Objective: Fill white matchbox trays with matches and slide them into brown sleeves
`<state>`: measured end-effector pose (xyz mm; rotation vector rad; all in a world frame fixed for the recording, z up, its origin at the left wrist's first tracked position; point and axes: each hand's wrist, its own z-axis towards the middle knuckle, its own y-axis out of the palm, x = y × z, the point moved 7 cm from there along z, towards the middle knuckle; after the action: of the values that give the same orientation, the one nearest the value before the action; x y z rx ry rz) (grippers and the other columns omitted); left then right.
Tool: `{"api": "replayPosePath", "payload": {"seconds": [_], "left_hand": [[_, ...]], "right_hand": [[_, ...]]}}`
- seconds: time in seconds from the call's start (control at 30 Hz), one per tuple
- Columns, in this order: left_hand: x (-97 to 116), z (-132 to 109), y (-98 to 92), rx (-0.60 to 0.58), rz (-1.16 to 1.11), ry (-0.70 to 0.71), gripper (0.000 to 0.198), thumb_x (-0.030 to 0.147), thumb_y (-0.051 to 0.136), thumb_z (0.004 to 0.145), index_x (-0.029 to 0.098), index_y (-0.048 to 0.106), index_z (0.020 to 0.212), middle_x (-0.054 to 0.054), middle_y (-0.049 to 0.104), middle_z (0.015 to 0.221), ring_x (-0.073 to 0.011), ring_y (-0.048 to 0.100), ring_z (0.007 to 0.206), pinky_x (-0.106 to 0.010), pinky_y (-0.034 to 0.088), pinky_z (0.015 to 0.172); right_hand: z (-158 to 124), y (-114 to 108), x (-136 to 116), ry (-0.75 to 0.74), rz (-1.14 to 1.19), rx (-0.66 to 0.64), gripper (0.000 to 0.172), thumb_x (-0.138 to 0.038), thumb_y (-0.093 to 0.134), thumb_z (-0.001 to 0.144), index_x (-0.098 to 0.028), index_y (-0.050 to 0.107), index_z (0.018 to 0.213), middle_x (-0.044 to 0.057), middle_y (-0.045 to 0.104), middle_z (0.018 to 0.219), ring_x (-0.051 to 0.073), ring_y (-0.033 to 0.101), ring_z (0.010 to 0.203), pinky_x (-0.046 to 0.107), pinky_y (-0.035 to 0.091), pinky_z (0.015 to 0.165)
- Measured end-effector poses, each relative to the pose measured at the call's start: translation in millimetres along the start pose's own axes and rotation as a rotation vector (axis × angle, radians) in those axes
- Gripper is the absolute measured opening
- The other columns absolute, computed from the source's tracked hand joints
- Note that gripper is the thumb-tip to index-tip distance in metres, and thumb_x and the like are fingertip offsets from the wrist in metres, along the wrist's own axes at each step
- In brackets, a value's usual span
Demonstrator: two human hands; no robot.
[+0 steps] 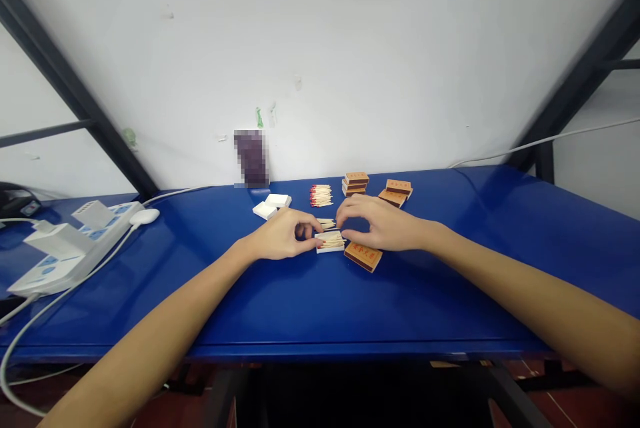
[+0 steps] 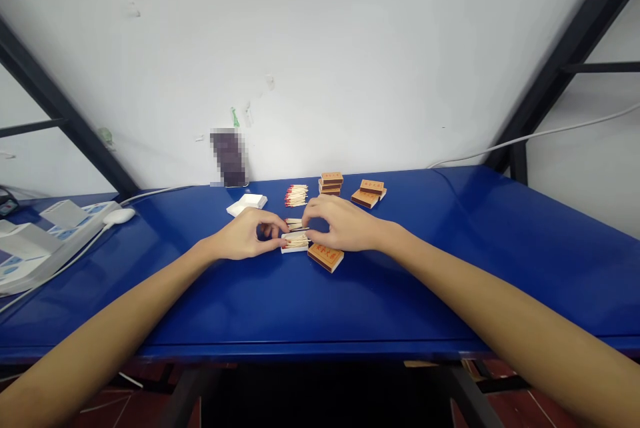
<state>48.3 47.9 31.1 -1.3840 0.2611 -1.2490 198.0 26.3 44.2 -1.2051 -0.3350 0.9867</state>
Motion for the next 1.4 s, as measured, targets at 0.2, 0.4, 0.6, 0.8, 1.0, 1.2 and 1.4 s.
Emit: {"api": "replayPosePath", "payload": {"seconds": [0.2,0.4,0.6,0.8,1.0,1.2,1.4], "left_hand": [[1.3,1.7,2.1,-0.001,0.004,0.035,0.015,0.031,0.067,0.085,0.016,0.072,0.083,-0.002,0.069,0.075,-0.0110,0.059,0.064,-0.022,0.045,0.061],[5.9,2.4,2.7,-0.007,0.010,0.055,0.015,0.030,0.066,0.086,0.016,0.072,0.083,-0.003,0.069,0.076,-0.0117,0.059,0.067,-0.023,0.044,0.061],[7.5,2.5,6.9,-0.011,-0.045,0.040,0.014,0.027,0.063,0.086,0.016,0.071,0.087,-0.001,0.067,0.068,-0.0104,0.057,0.059,-0.022,0.045,0.059],[4.3,2.8,10.7,-0.009,-0.049,0.038,0.016,0.025,0.060,0.087,0.016,0.070,0.096,0.002,0.060,0.062,-0.0089,0.051,0.054,-0.020,0.041,0.054],[9.2,1.5,10.8,-0.013,-0.034,0.051,0.034,0.019,0.054,0.087,0.017,0.064,0.120,0.006,0.052,0.058,-0.0076,0.044,0.049,-0.020,0.038,0.055],[15.6,1.9,13.2,-0.059,0.048,0.050,0.026,0.013,0.053,0.081,0.015,0.073,0.098,0.005,0.048,0.052,-0.0074,0.040,0.046,-0.021,0.035,0.052],[17.5,1.6,11.8,-0.052,0.093,0.071,0.022,0.013,0.054,0.078,0.015,0.072,0.091,0.004,0.053,0.056,-0.0080,0.045,0.048,-0.021,0.036,0.053]], "right_hand": [[-1.3,11.4,3.4,-0.018,0.062,-0.071,0.013,-0.029,0.058,0.091,-0.022,0.069,0.091,0.007,0.068,0.097,0.022,0.061,0.091,0.039,0.047,0.083],[-1.0,14.7,4.9,0.003,0.060,-0.053,0.019,-0.033,0.054,0.094,-0.020,0.067,0.091,0.007,0.068,0.091,0.021,0.059,0.085,0.037,0.046,0.077],[0.9,18.3,1.4,-0.002,0.049,-0.035,0.019,-0.031,0.053,0.095,-0.020,0.064,0.085,0.005,0.067,0.085,0.020,0.057,0.078,0.035,0.044,0.074],[3.9,20.2,1.2,0.018,0.033,0.009,0.026,-0.037,0.056,0.094,-0.020,0.061,0.076,0.004,0.065,0.078,0.018,0.055,0.075,0.033,0.042,0.072],[2.9,9.5,-2.0,0.024,0.068,0.094,0.018,-0.029,0.053,0.094,-0.019,0.063,0.083,0.005,0.068,0.084,0.018,0.059,0.078,0.032,0.044,0.072],[1.1,11.9,-4.6,-0.001,0.084,-0.006,0.012,-0.028,0.059,0.090,-0.020,0.068,0.090,0.004,0.070,0.087,0.018,0.061,0.080,0.031,0.045,0.072],[1.3,17.4,-1.0,0.019,0.080,-0.045,0.015,-0.030,0.060,0.090,-0.019,0.070,0.086,0.003,0.069,0.082,0.017,0.060,0.075,0.030,0.043,0.069]]}}
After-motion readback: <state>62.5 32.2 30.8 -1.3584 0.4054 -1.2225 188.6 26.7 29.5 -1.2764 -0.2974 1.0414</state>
